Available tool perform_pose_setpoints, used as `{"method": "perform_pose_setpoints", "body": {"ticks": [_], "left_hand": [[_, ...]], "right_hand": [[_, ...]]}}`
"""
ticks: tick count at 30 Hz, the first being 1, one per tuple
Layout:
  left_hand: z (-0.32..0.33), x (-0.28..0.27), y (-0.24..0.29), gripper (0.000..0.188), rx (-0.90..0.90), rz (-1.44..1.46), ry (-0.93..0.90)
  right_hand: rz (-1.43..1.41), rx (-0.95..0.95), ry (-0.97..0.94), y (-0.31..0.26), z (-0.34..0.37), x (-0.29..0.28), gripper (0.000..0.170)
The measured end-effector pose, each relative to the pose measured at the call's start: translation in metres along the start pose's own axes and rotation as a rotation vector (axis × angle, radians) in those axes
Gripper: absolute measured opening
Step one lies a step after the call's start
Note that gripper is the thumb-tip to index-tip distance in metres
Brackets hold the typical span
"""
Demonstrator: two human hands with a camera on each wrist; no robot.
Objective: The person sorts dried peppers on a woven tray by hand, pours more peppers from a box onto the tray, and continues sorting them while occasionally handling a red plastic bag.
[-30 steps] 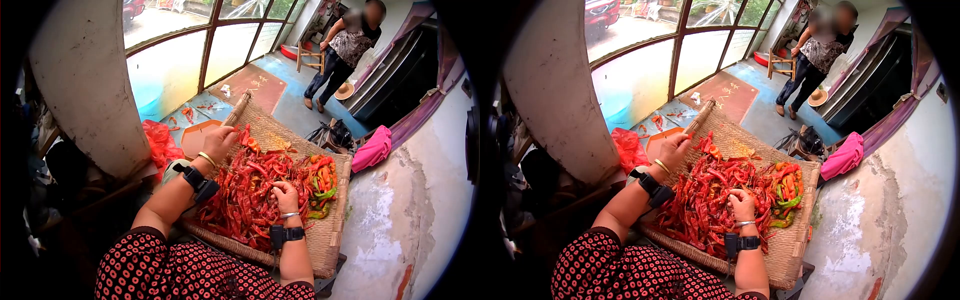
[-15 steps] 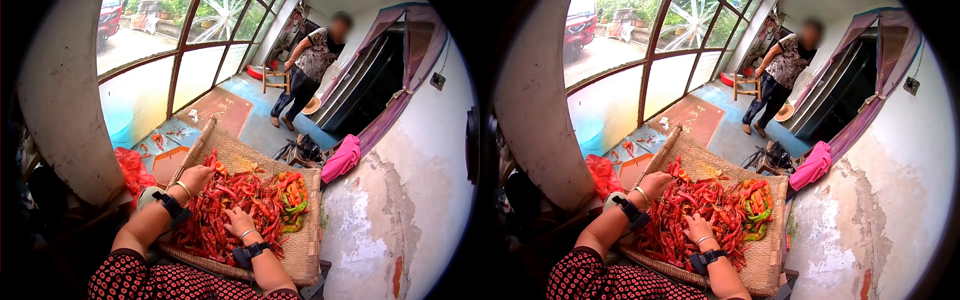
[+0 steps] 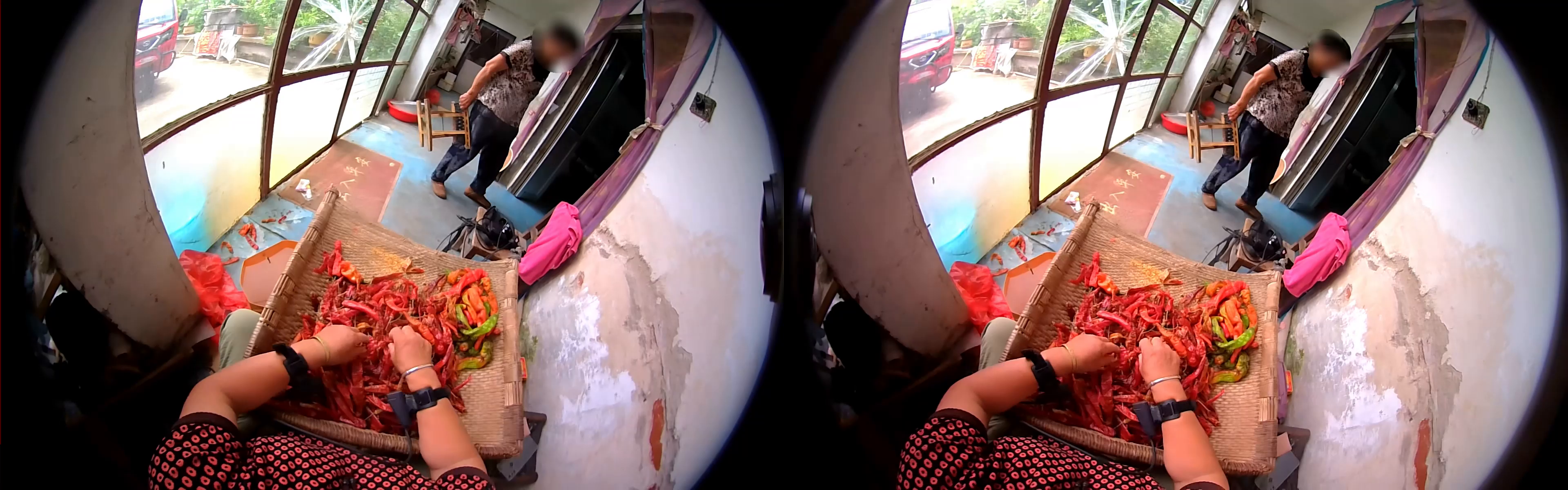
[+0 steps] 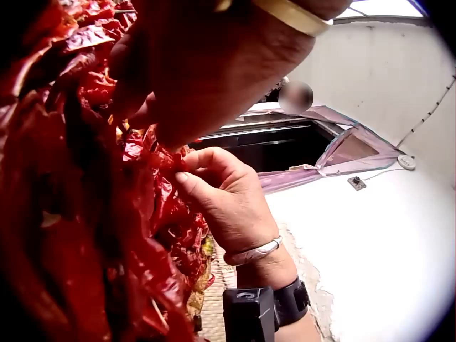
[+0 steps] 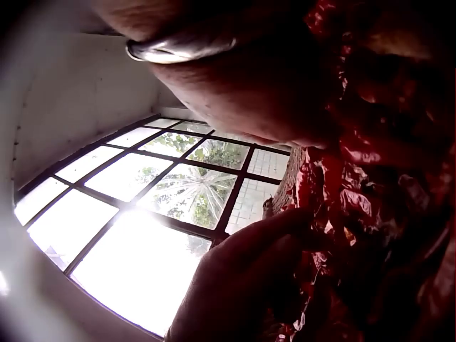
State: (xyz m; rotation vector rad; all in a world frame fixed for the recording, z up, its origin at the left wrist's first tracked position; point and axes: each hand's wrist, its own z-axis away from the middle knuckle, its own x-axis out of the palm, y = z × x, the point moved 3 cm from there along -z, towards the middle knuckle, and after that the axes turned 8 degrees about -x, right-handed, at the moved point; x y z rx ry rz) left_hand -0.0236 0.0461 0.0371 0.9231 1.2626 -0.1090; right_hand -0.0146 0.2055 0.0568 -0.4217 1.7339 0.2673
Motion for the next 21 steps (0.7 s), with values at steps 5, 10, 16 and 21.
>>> {"method": "perform_pose_setpoints", "body": {"ticks": [5, 10, 16, 21], "left_hand": [[-0.004, -0.01, 0.003, 0.036, 0.051, 0.277, 0.299], [-0.001, -0.014, 0.009, 0.026, 0.013, 0.421, 0.211], [0.0, -0.02, 0.006, 0.013, -0.099, 0.646, 0.203], [-0.004, -0.008, -0.005, 0.009, -0.269, 0.891, 0.196]], "right_hand": [[-0.271, -0.078, 0.223, -0.008, -0.002, -0.022, 0.01], [-0.618, -0.071, 0.198, -0.017, -0.005, -0.025, 0.011], [-0.826, 0.135, 0.215, -0.008, -0.004, -0.02, 0.013], [-0.82, 0.148, 0.157, -0.006, -0.004, -0.02, 0.014]]}}
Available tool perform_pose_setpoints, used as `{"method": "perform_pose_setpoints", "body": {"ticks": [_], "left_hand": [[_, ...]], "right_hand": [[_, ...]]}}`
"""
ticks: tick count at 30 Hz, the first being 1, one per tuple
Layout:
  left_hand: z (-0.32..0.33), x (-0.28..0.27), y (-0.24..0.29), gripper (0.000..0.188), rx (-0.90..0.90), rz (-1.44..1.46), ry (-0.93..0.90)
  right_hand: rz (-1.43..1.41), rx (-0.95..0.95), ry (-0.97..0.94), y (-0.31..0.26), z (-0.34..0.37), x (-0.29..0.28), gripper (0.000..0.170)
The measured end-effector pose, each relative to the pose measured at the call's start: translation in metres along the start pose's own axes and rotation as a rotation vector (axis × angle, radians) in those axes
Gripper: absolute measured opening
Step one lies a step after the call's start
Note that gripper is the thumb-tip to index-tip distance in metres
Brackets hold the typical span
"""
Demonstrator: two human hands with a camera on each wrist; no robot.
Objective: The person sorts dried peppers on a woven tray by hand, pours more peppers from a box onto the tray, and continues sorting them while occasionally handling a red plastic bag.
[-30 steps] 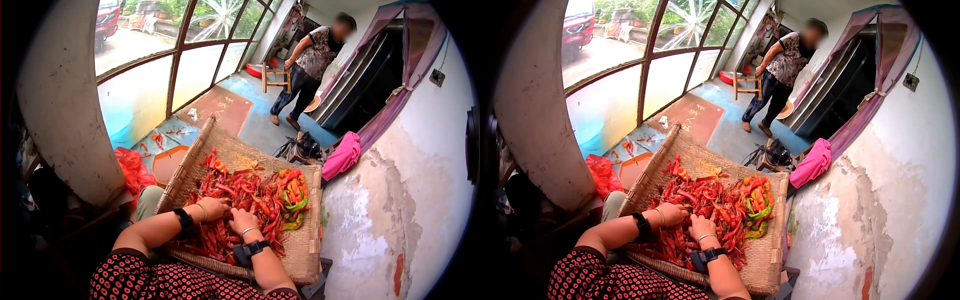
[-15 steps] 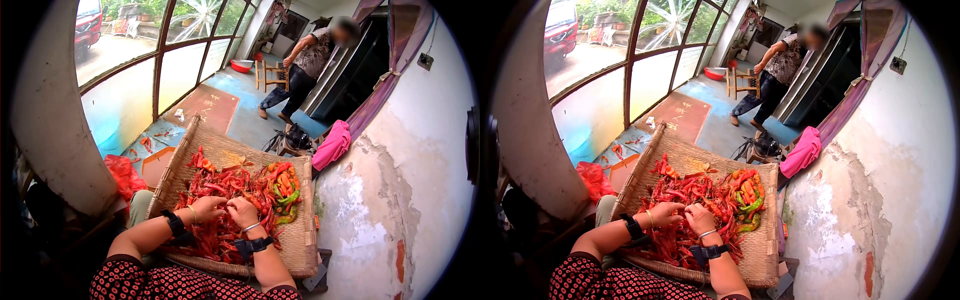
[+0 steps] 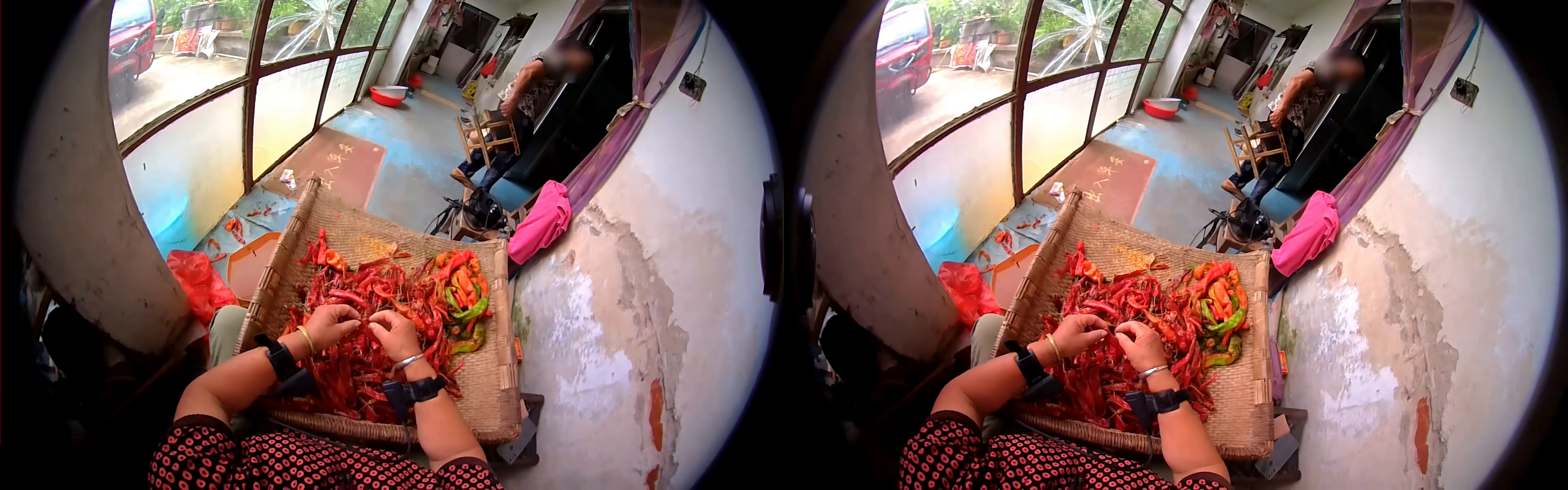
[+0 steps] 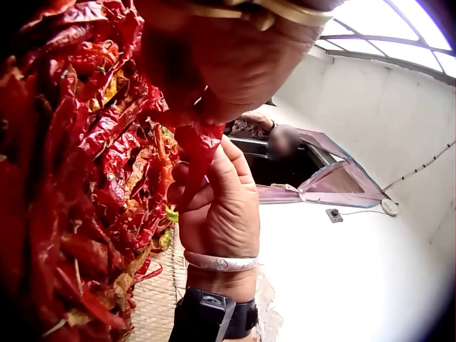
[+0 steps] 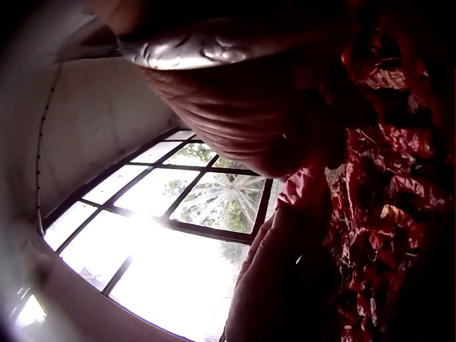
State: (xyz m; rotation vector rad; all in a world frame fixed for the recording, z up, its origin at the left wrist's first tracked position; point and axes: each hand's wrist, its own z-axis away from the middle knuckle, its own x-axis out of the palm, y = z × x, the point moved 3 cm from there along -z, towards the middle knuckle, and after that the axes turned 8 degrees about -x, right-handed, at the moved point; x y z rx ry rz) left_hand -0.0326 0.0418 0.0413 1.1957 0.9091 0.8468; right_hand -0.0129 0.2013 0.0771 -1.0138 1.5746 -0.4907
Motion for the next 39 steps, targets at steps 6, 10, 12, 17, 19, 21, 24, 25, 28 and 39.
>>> {"method": "perform_pose_setpoints", "body": {"ticks": [6, 10, 12, 17, 19, 21, 24, 25, 28, 39], "left_hand": [[-0.011, -0.054, 0.003, 0.014, 0.064, 0.312, 0.269], [-0.008, -0.122, 0.008, 0.014, 0.19, 0.314, 0.75], [0.0, -0.15, 0.005, 0.015, 0.157, 0.028, 1.016], [0.012, -0.179, -0.009, 0.017, 0.031, -0.234, 1.224], [0.012, -0.18, -0.015, 0.017, -0.088, -0.362, 1.24], [0.012, -0.169, -0.007, 0.016, 0.112, -0.585, 1.297], [0.014, -0.121, 0.037, 0.018, 0.327, -0.547, 0.955], [0.008, -0.101, 0.039, 0.021, 0.374, -0.515, 0.746], [0.002, -0.037, 0.033, 0.029, 0.237, -0.434, 0.104], [-0.012, -0.058, 0.004, 0.023, -0.146, -0.043, 0.151]], "right_hand": [[0.079, 0.075, 0.105, 0.025, 0.0, -0.004, 0.01], [0.223, 0.091, 0.034, 0.027, -0.001, -0.003, 0.011], [0.21, 0.082, 0.011, 0.027, -0.001, 0.0, 0.012], [0.291, 0.034, -0.014, 0.022, 0.0, 0.003, 0.012], [0.315, 0.057, -0.022, 0.022, -0.001, 0.003, 0.012], [0.195, 0.085, -0.024, 0.03, 0.001, 0.006, 0.012], [0.06, 0.061, 0.0, 0.033, 0.0, 0.008, 0.014], [0.032, 0.059, 0.001, 0.031, 0.0, 0.009, 0.014], [-0.056, 0.112, -0.022, 0.016, 0.001, 0.01, 0.015], [-0.171, 0.035, 0.121, 0.013, -0.002, 0.006, 0.032]]}}
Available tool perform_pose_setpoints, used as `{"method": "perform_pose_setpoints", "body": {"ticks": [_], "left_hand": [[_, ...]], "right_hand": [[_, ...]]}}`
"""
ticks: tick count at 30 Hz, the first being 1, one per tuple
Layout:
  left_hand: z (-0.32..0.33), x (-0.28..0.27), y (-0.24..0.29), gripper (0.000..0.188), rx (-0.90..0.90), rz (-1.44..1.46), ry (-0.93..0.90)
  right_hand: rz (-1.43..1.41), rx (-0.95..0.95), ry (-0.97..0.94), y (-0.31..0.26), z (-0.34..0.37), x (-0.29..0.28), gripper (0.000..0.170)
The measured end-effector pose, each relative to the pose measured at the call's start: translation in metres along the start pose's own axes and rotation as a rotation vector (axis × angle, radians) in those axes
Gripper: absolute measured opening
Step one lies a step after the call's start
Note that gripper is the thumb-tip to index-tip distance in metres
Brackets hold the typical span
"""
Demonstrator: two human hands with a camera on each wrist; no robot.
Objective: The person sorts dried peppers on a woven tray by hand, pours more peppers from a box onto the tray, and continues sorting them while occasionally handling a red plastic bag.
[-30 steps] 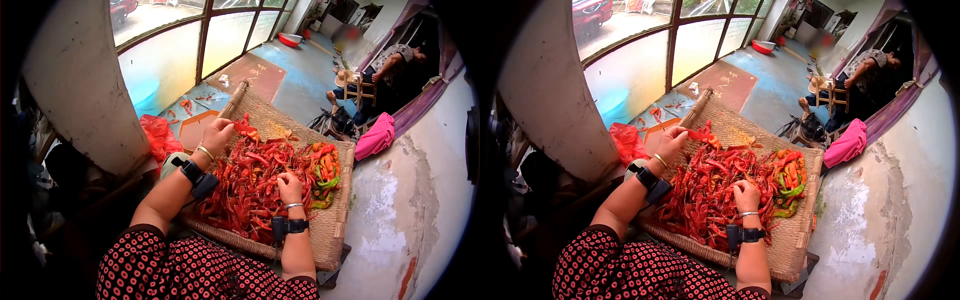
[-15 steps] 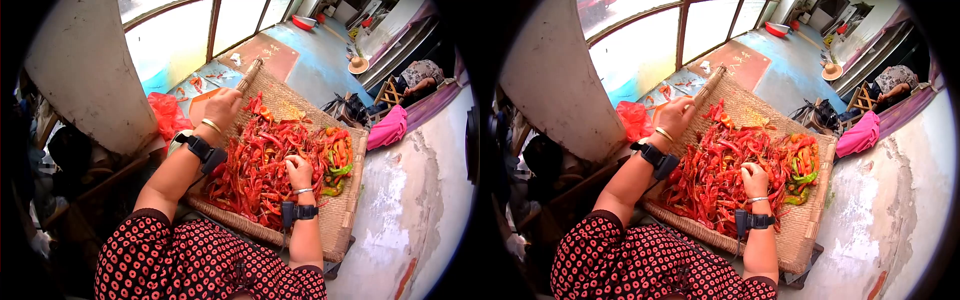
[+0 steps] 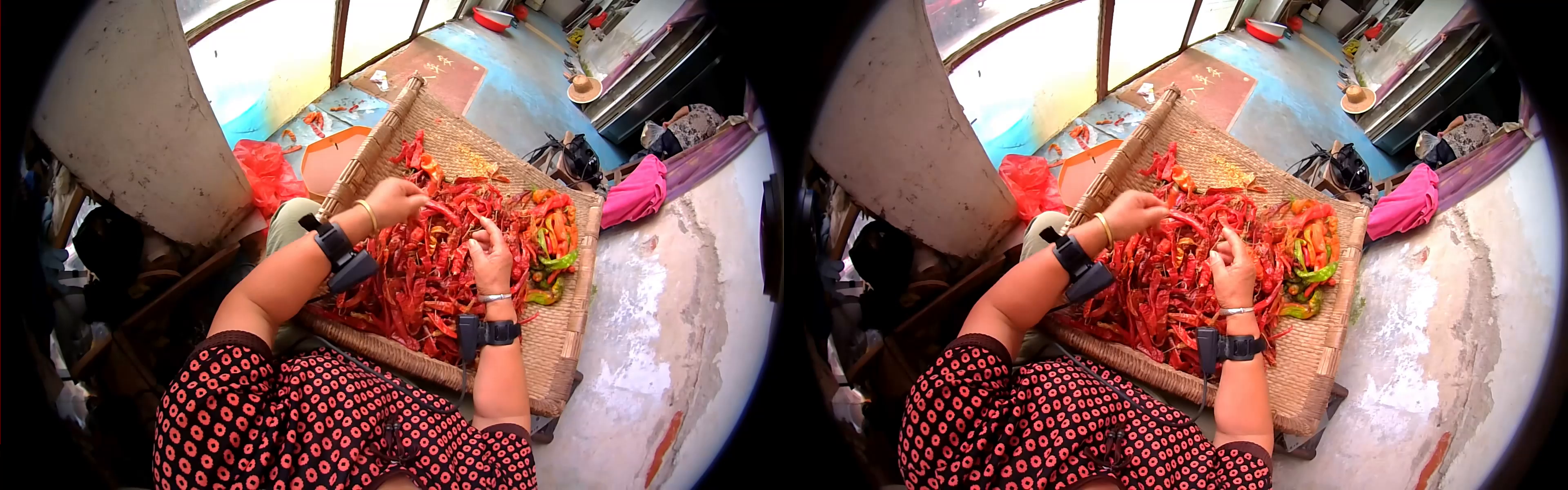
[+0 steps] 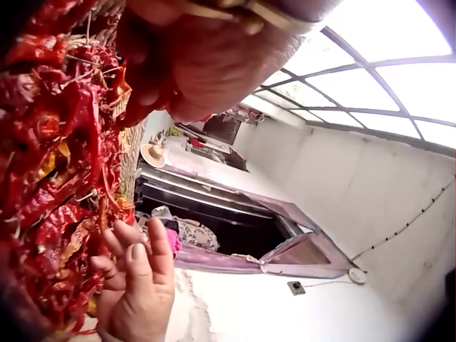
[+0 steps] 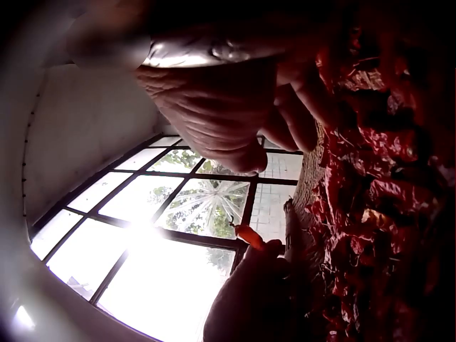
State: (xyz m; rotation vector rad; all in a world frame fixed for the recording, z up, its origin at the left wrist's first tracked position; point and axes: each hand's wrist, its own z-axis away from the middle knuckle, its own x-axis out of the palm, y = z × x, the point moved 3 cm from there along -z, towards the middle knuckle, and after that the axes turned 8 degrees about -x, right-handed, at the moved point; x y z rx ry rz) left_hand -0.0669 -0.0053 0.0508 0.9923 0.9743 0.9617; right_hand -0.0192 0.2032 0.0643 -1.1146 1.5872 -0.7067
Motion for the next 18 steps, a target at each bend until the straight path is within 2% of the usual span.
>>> {"method": "perform_pose_setpoints", "body": {"ticks": [1, 3, 4, 5, 7, 8, 10, 14, 16, 18], "left_hand": [[-0.007, -0.015, -0.005, 0.023, -0.061, 0.189, 0.074], [-0.024, -0.049, -0.021, 0.024, -0.011, 0.254, 0.258], [-0.023, -0.067, -0.022, 0.027, 0.027, 0.017, 0.399], [-0.022, -0.075, -0.026, 0.027, 0.026, 0.015, 0.4], [-0.011, -0.093, -0.022, 0.032, -0.018, -0.225, 0.666], [-0.014, -0.098, -0.028, 0.032, -0.017, -0.227, 0.668], [-0.017, -0.103, -0.034, 0.033, -0.104, -0.524, 0.778], [-0.004, -0.084, -0.015, 0.029, -0.024, -0.669, 0.823], [0.0, -0.07, -0.003, 0.025, 0.197, -0.746, 0.764], [-0.006, -0.049, -0.004, 0.025, 0.48, -0.563, 0.582]], "right_hand": [[0.0, 0.0, 0.0, 0.004, -0.002, -0.001, 0.032], [0.426, -0.232, -0.135, 0.014, -0.006, 0.003, 0.033], [0.488, -0.263, -0.17, 0.016, -0.007, 0.008, 0.034], [0.547, -0.279, -0.193, 0.018, -0.007, 0.013, 0.035], [0.607, -0.284, -0.195, 0.029, -0.007, 0.024, 0.036], [0.606, -0.285, -0.195, 0.034, -0.007, 0.028, 0.036], [0.674, -0.265, -0.231, 0.039, -0.007, 0.034, 0.035], [0.645, -0.288, -0.229, 0.039, -0.007, 0.034, 0.034], [0.567, -0.29, -0.222, 0.034, -0.008, 0.03, 0.03], [0.529, -0.341, -0.192, 0.02, -0.01, 0.026, 0.027]]}}
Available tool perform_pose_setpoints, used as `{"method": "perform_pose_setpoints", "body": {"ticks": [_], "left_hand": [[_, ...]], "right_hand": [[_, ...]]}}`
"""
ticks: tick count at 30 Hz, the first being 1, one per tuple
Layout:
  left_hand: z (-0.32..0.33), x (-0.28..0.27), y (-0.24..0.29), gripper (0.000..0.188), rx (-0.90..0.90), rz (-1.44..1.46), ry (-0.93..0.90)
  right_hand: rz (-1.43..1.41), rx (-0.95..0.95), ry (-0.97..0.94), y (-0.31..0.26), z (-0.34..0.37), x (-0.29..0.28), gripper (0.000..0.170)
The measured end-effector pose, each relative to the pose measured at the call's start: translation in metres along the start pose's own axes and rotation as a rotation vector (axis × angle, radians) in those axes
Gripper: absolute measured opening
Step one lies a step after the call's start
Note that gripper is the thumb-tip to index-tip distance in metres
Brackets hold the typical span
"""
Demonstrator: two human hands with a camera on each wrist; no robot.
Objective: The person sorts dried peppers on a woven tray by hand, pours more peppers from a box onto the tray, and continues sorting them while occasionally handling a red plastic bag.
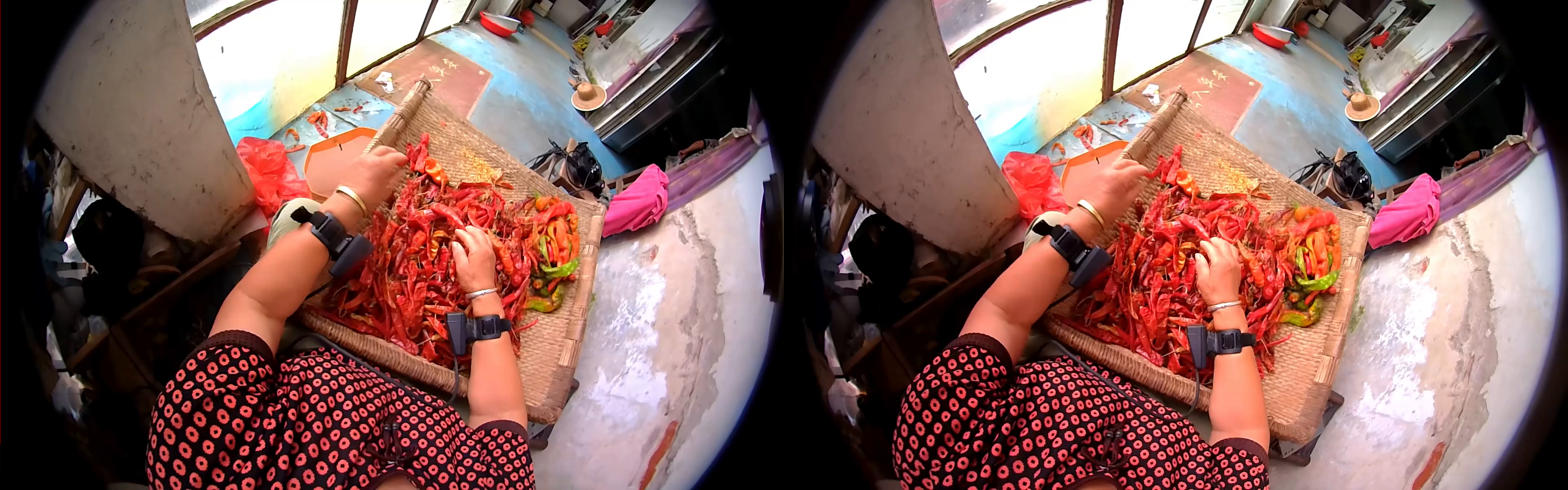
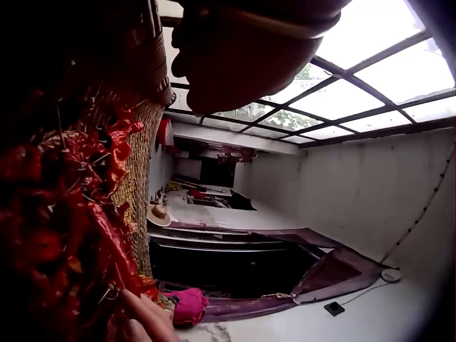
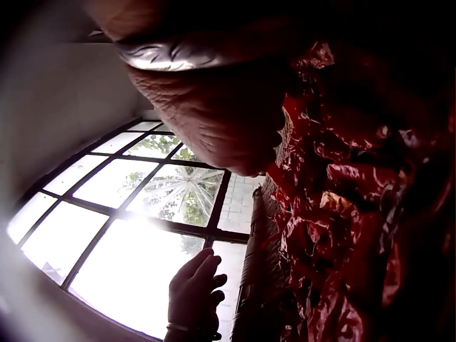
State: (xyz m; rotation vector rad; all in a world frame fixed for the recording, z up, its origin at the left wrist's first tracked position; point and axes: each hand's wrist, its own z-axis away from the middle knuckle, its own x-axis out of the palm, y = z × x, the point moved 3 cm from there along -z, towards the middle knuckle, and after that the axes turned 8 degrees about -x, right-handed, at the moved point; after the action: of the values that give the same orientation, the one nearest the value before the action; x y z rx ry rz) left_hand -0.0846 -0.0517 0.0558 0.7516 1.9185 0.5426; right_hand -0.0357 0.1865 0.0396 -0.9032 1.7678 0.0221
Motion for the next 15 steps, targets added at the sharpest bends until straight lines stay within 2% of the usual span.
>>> {"method": "perform_pose_setpoints", "body": {"ticks": [2, 3, 5, 7, 8, 9, 10, 11, 12, 13, 14, 15], "left_hand": [[0.013, 0.011, 0.034, 0.032, 0.199, 0.083, -0.156], [0.021, 0.018, 0.043, 0.037, 0.182, 0.101, -0.289], [0.033, 0.031, 0.056, 0.043, 0.235, 0.165, -0.338], [0.037, 0.035, 0.061, 0.033, 0.273, 0.17, -0.362], [0.037, 0.035, 0.059, 0.02, 0.25, 0.112, -0.397], [0.035, 0.034, 0.056, 0.02, 0.251, 0.109, -0.393], [0.03, 0.033, 0.046, 0.016, 0.126, 0.063, -0.358], [0.023, 0.032, 0.035, 0.014, 0.004, 0.017, -0.317], [0.015, 0.025, 0.022, 0.016, -0.088, 0.179, -0.231], [0.007, 0.016, 0.013, 0.019, -0.33, 0.338, -0.242], [0.001, 0.003, 0.001, 0.021, -0.495, 0.414, -0.205], [-0.007, 0.008, -0.028, 0.021, -0.463, 0.358, -0.037]], "right_hand": [[-0.083, -0.055, 0.064, -0.017, -0.005, -0.017, 0.022], [-0.081, -0.057, 0.059, -0.024, -0.006, -0.024, 0.022], [-0.373, -0.016, -0.067, -0.036, -0.006, -0.034, 0.022], [-0.425, -0.046, -0.1, -0.045, -0.005, -0.042, 0.021], [-0.54, -0.018, -0.044, -0.046, -0.005, -0.045, 0.021], [-0.655, 0.012, 0.014, -0.046, -0.004, -0.047, 0.02], [-0.738, 0.124, 0.056, -0.043, -0.002, -0.048, 0.019], [-0.686, 0.106, 0.105, -0.029, 0.001, -0.045, 0.018], [-0.611, 0.175, 0.09, -0.017, 0.003, -0.041, 0.019], [-0.539, 0.249, 0.075, -0.011, 0.004, -0.042, 0.019], [-0.415, 0.28, -0.021, -0.007, 0.006, -0.043, 0.019], [-0.29, 0.313, -0.117, -0.005, 0.008, -0.044, 0.02]]}}
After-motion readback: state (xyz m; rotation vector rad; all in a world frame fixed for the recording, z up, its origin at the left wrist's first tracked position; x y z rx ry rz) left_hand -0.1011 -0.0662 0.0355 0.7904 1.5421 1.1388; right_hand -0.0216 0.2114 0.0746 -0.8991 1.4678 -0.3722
